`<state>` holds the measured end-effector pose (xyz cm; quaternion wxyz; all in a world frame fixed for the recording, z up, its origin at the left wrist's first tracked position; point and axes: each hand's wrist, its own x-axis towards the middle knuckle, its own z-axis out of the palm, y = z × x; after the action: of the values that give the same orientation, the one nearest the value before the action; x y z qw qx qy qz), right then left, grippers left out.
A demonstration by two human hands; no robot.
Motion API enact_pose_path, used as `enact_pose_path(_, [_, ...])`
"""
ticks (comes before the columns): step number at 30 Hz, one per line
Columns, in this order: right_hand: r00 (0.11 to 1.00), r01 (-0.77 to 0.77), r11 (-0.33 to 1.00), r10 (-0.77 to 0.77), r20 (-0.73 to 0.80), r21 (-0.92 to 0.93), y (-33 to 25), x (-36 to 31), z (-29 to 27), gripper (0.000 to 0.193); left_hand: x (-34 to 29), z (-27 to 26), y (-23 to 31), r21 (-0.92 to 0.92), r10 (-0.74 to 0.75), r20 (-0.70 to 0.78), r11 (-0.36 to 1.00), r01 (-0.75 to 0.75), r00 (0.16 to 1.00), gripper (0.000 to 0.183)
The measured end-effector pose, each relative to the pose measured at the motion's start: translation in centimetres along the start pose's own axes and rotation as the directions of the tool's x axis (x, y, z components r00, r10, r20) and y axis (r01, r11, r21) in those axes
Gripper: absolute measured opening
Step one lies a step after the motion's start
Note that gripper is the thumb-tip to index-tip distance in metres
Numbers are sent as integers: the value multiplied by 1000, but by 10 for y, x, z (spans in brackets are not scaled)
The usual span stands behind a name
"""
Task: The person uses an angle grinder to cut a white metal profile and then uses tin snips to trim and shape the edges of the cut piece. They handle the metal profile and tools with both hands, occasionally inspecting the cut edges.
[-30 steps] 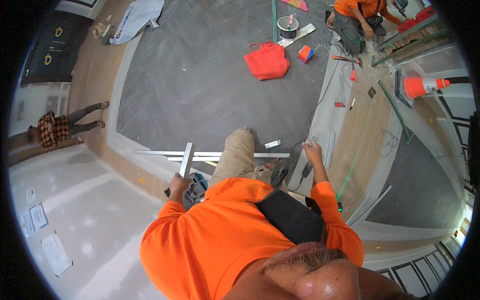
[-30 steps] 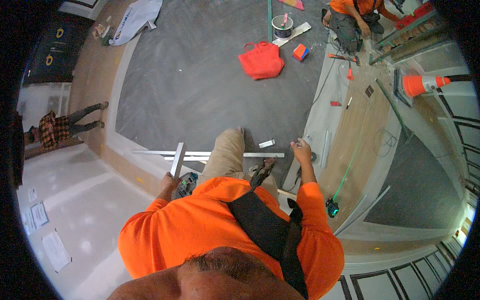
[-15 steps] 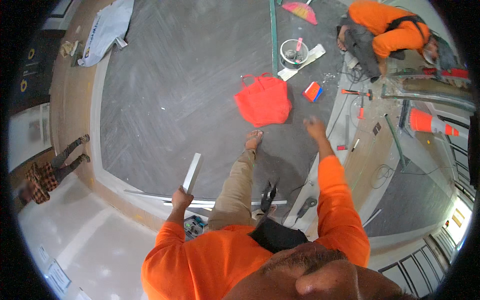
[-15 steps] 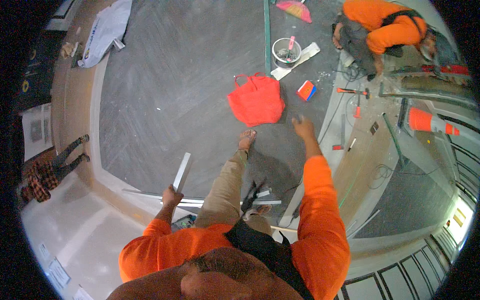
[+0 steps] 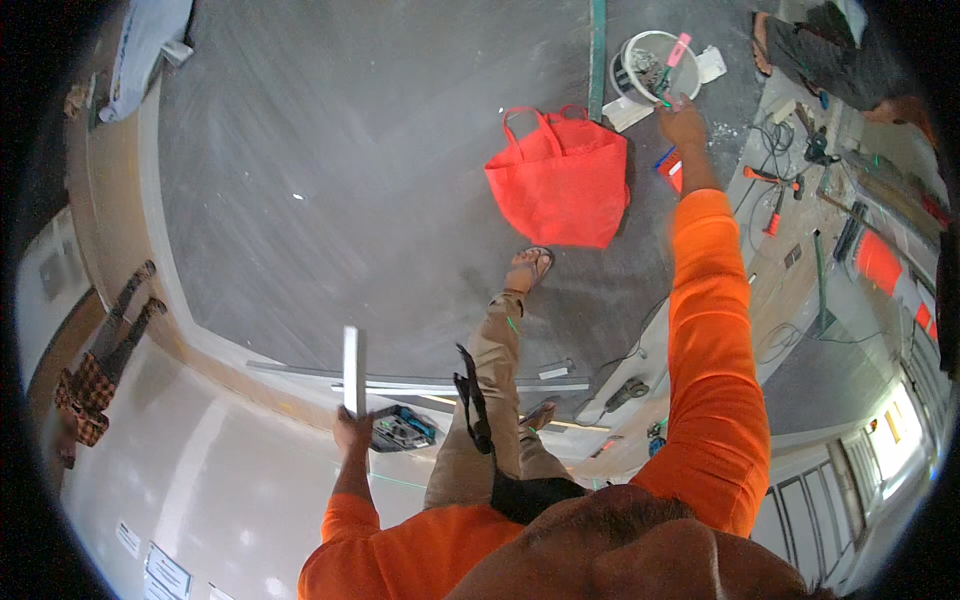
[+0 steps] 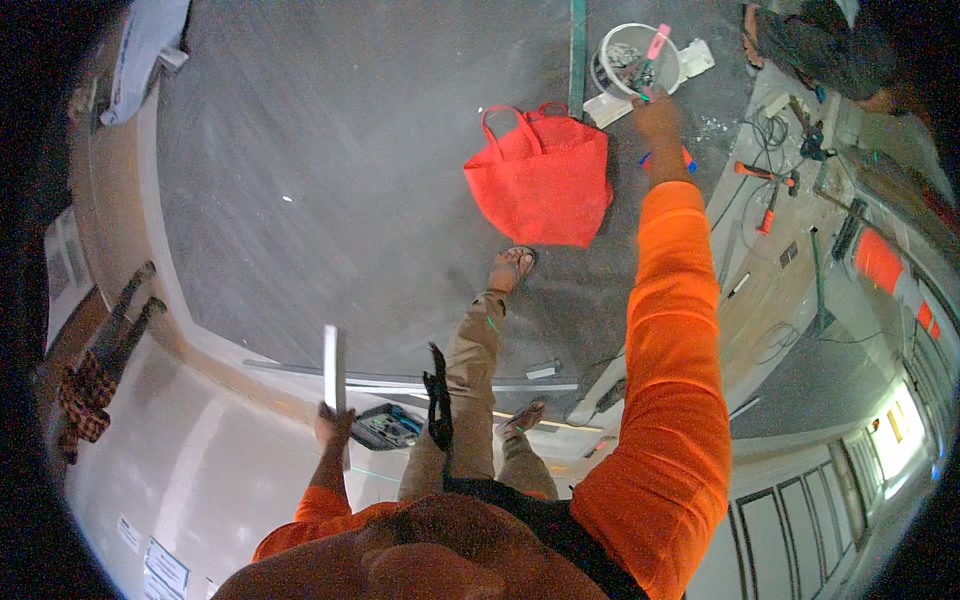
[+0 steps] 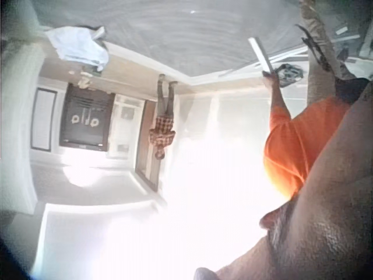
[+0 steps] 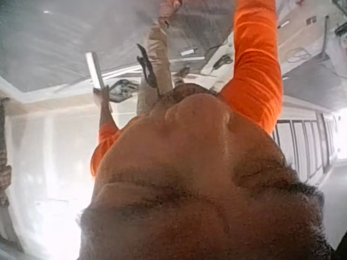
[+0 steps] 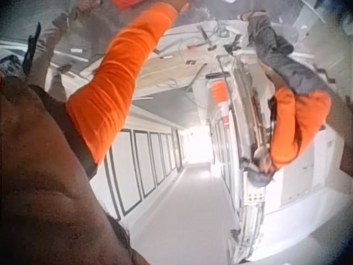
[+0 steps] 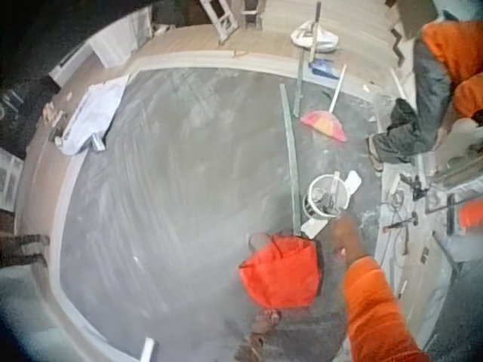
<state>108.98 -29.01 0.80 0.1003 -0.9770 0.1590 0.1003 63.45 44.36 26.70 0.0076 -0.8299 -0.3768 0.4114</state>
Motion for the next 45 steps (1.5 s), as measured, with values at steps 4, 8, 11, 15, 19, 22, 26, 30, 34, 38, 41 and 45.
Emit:
enact_pose_path(4, [996,-88,996,87,19,19,-22,13,6,36,17,12,89,-311,7,-259,946,-90,966,50])
enact_pose_path(8, [985,-67,987,89,-148,148,-19,5,1,38,29,18,165,-619,9,-289,761,-194,957,45])
enact_pose_path(11, [959,-63,980,111,-259,187,-37,-10,-27,31,22,8,206,-736,-14,-301,639,-223,953,39])
enact_pose_path(15, [817,120,970,25,-576,213,-35,-52,-76,23,11,-17,261,-912,94,-238,320,-256,967,36])
enact_pose_path(19, [866,-36,520,443,-233,853,-48,-134,-127,34,-36,-51,305,-982,375,-180,-20,-186,909,51])
enact_pose_path(22, [846,-138,-29,517,133,990,-67,-220,-161,29,-87,-61,332,-978,560,-207,-143,-153,802,60])
enact_pose_path(26, [711,-418,-513,328,622,749,-78,-353,-240,27,-163,-74,337,-984,765,-177,-142,-106,619,70])
enact_pose_path(30, [721,-524,-616,45,691,588,-36,-499,-287,23,-245,-84,309,-945,906,-250,-151,-290,342,74])
enact_pose_path(34, [757,-589,-629,-210,619,507,21,-634,-317,20,-323,-53,261,-870,947,-315,-262,-418,62,69])
enact_pose_path(38, [788,-615,-538,-421,449,577,74,-770,-326,24,-417,32,190,-950,962,-229,-188,-251,147,58])
enact_pose_path(41, [802,-403,-60,-504,321,913,115,-852,-298,45,-505,77,133,-979,968,-175,-152,-134,180,52])
enact_pose_path(45, [672,-429,-271,-733,105,862,156,-920,-306,88,-544,144,87,-971,949,-181,-130,-202,257,52])
